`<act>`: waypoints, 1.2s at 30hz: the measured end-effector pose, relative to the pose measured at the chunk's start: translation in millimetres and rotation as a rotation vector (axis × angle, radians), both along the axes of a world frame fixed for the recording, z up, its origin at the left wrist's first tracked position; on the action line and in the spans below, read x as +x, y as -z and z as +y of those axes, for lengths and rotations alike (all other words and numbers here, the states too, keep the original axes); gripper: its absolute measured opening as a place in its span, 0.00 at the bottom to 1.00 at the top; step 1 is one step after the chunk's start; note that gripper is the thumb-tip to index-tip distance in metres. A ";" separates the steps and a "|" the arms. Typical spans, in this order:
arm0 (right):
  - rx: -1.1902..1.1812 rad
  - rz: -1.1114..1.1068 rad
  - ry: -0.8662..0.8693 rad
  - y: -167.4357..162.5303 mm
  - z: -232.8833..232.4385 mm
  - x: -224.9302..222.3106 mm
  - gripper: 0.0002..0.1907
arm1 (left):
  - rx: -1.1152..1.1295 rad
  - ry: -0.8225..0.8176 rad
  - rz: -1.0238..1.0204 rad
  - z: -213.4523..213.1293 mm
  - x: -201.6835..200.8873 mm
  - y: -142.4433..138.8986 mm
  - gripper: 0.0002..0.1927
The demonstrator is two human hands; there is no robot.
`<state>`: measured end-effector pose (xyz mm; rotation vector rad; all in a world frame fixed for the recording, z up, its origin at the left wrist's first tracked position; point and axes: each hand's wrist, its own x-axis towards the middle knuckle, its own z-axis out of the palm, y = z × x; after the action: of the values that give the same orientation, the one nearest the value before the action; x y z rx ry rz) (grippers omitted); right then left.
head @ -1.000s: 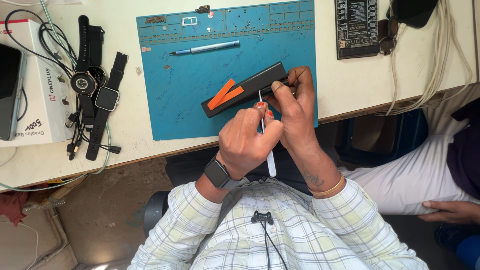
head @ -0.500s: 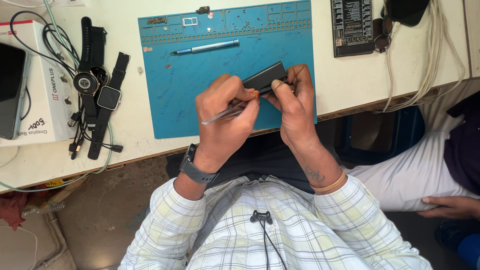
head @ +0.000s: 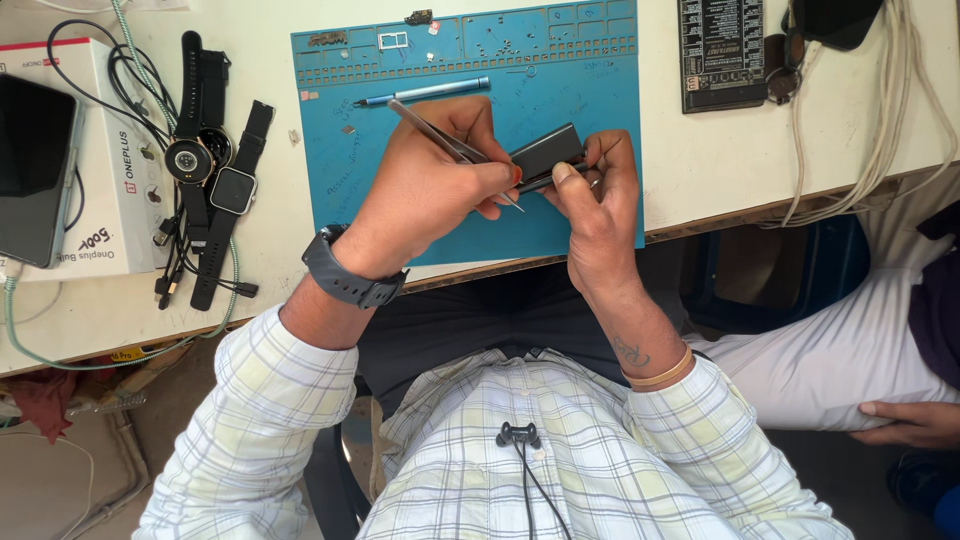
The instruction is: The person uses a pry tool and tweezers to separate the housing of a black power bank, revealing the internal battery. They then use the tweezers to manipulate adhesive strips and wires inside the casing.
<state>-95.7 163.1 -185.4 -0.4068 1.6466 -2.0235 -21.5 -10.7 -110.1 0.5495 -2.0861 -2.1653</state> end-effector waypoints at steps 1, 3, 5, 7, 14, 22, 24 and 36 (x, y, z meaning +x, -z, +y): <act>-0.005 0.001 0.010 -1.4 -0.2 0.5 0.09 | -0.006 -0.016 0.018 0.1 1.5 -0.6 0.10; -0.017 -0.001 0.022 -3.7 -2.0 2.1 0.10 | -0.020 -0.055 0.050 2.9 9.6 -2.6 0.10; -0.025 -0.021 0.030 -5.5 -3.6 4.3 0.09 | -0.105 -0.162 0.163 12.2 27.1 -4.7 0.10; -0.026 -0.026 0.044 -6.9 -4.3 4.8 0.09 | -0.324 -0.265 0.275 26.0 43.4 -4.7 0.09; -0.007 -0.034 0.066 -7.8 -4.0 5.1 0.08 | -0.680 -0.467 0.398 63.9 50.6 18.0 0.10; 0.000 -0.042 0.067 -8.4 -3.2 5.2 0.09 | -0.697 -0.474 0.391 69.2 48.3 24.6 0.11; 0.001 -0.043 0.066 -8.7 -2.8 6.3 0.09 | -0.738 -0.479 0.391 70.7 49.0 23.8 0.11; -0.040 -0.033 0.036 -8.6 -1.1 5.8 0.08 | -0.916 -0.396 0.284 74.5 49.0 6.3 0.12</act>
<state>-90.0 161.9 -176.7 -0.3587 1.6072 -2.0810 27.5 63.8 -116.5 0.4427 -2.2424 -0.8645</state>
